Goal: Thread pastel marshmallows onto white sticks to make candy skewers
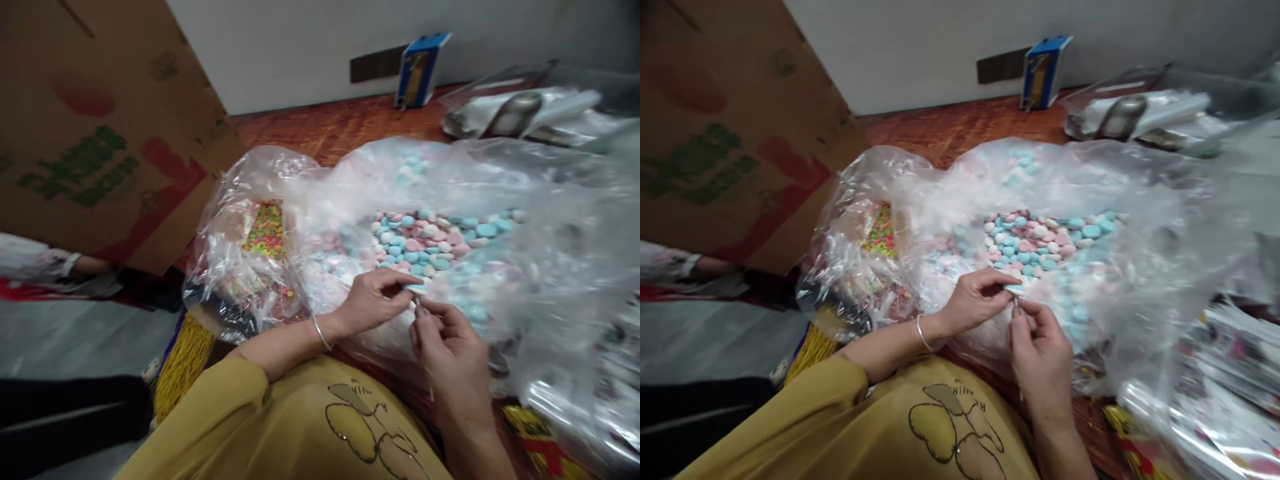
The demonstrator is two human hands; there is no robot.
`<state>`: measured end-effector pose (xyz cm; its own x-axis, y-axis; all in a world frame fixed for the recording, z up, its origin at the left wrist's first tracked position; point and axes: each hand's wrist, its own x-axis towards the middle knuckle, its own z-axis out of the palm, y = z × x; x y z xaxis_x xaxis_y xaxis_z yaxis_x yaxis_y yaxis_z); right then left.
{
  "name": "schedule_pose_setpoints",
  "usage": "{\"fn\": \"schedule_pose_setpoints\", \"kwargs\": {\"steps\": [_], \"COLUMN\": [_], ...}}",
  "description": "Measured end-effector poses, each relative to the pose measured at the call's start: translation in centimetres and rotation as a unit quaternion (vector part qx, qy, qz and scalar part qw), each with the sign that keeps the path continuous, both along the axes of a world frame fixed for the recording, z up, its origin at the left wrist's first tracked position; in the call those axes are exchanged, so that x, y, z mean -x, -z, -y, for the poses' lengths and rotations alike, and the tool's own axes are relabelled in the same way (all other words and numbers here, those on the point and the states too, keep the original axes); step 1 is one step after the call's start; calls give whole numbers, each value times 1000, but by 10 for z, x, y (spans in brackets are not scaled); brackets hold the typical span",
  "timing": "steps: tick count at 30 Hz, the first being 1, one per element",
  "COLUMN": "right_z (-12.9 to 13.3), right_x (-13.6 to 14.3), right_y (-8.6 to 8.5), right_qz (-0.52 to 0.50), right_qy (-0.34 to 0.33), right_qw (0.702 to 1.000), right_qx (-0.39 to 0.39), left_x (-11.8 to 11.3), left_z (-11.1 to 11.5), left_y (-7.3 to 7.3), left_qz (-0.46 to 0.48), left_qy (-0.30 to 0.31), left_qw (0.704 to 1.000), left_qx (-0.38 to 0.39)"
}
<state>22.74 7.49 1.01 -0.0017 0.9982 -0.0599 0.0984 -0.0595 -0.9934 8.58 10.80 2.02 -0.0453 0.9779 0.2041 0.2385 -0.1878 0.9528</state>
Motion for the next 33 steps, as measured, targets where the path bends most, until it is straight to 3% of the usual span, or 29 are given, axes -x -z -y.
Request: {"fn": "schedule_pose_setpoints", "kwargs": {"steps": [3, 6, 8, 10, 12, 13, 15, 17, 20, 24, 27, 30, 33], "right_z": [-1, 2, 5, 9, 12, 13, 14, 14, 13, 11, 11, 11, 12], "right_x": [14, 28, 33, 36, 39, 40, 45, 50, 54, 53, 50, 49, 51], "right_y": [1, 1, 0, -2, -3, -3, -3, -3, -1, 4, 8, 11, 12], "right_qz": [-83, -130, -127, -104, -84, -77, -71, -63, -49, -33, -25, -23, -20], "right_qy": [-7, -14, -17, -22, -36, -44, -55, -61, -64, -57, -46, -47, -59], "right_qw": [996, 991, 991, 994, 995, 995, 995, 994, 994, 994, 995, 995, 994], "right_qx": [32, 28, 27, 31, 38, 43, 54, 66, 77, 85, 86, 91, 90], "left_x": [7, 32, 63, 105, 153, 177, 221, 257, 293, 308, 300, 283, 268], "left_z": [22, 51, 67, 73, 68, 61, 40, 15, -29, -83, -102, -96, -75], "left_y": [-2, -9, -13, -13, -8, -4, 6, 14, 21, 21, 24, 33, 42], "left_qz": [-30, -103, -171, -223, -266, -297, -384, -471, -499, -514, -514, -515, -410], "left_qy": [-6, -16, -90, -227, -327, -347, -314, -279, -260, -263, -290, -292, -265], "left_qw": [999, 992, 975, 936, 899, 886, 868, 831, 817, 806, 795, 794, 866], "left_qx": [-28, -66, -106, -149, -117, -85, 12, 100, 126, 130, 143, 137, 110]}}
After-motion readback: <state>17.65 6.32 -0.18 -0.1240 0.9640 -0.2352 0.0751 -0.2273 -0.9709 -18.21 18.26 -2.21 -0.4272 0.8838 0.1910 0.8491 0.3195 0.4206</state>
